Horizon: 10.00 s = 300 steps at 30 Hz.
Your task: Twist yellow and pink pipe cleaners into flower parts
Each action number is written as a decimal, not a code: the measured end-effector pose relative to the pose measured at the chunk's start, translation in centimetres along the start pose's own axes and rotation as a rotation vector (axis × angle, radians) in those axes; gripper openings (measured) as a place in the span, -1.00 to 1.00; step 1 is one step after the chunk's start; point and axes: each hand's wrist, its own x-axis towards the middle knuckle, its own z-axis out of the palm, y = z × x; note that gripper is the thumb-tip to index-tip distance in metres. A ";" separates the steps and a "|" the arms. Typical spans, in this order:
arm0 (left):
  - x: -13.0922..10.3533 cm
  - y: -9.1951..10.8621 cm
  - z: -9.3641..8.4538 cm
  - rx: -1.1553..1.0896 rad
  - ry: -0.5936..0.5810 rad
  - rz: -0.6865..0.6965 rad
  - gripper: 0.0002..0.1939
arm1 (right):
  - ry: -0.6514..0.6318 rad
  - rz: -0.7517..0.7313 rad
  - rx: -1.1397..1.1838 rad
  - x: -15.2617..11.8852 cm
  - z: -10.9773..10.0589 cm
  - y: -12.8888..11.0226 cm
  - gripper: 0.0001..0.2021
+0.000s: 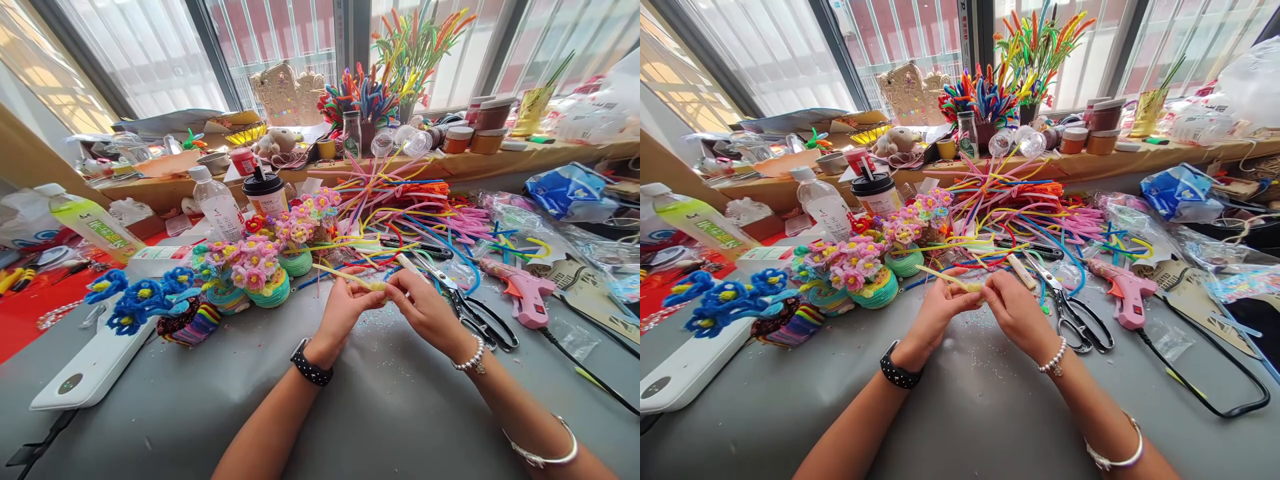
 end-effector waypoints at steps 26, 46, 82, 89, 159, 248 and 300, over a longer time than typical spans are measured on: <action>0.1 -0.4 -0.2 0.148 -0.030 0.139 -0.56 | 0.136 0.129 0.244 -0.2 -0.5 -0.1 -0.79; -0.2 -0.2 0.1 0.192 -0.010 0.099 -0.83 | 0.197 0.002 0.142 -0.3 0.1 -0.2 -0.89; 0.0 0.5 -0.1 0.170 0.050 0.174 -0.83 | 0.002 0.208 0.325 -0.2 -0.5 -0.7 -0.75; -0.1 0.4 0.1 0.251 -0.004 0.147 -0.69 | 0.042 0.258 0.428 -0.2 -0.1 -0.6 -0.75; -0.5 -0.7 0.2 0.805 0.100 0.468 -0.70 | 0.428 -0.300 -0.307 -1.0 2.0 -1.1 -0.90; -0.2 0.5 -0.2 0.086 -0.083 -0.094 -0.77 | -0.062 0.614 0.910 0.0 -0.2 -0.2 -0.78; 0.3 -0.8 -0.1 0.261 -0.051 0.114 -0.82 | 0.035 0.050 -0.218 -0.3 1.2 0.0 -0.71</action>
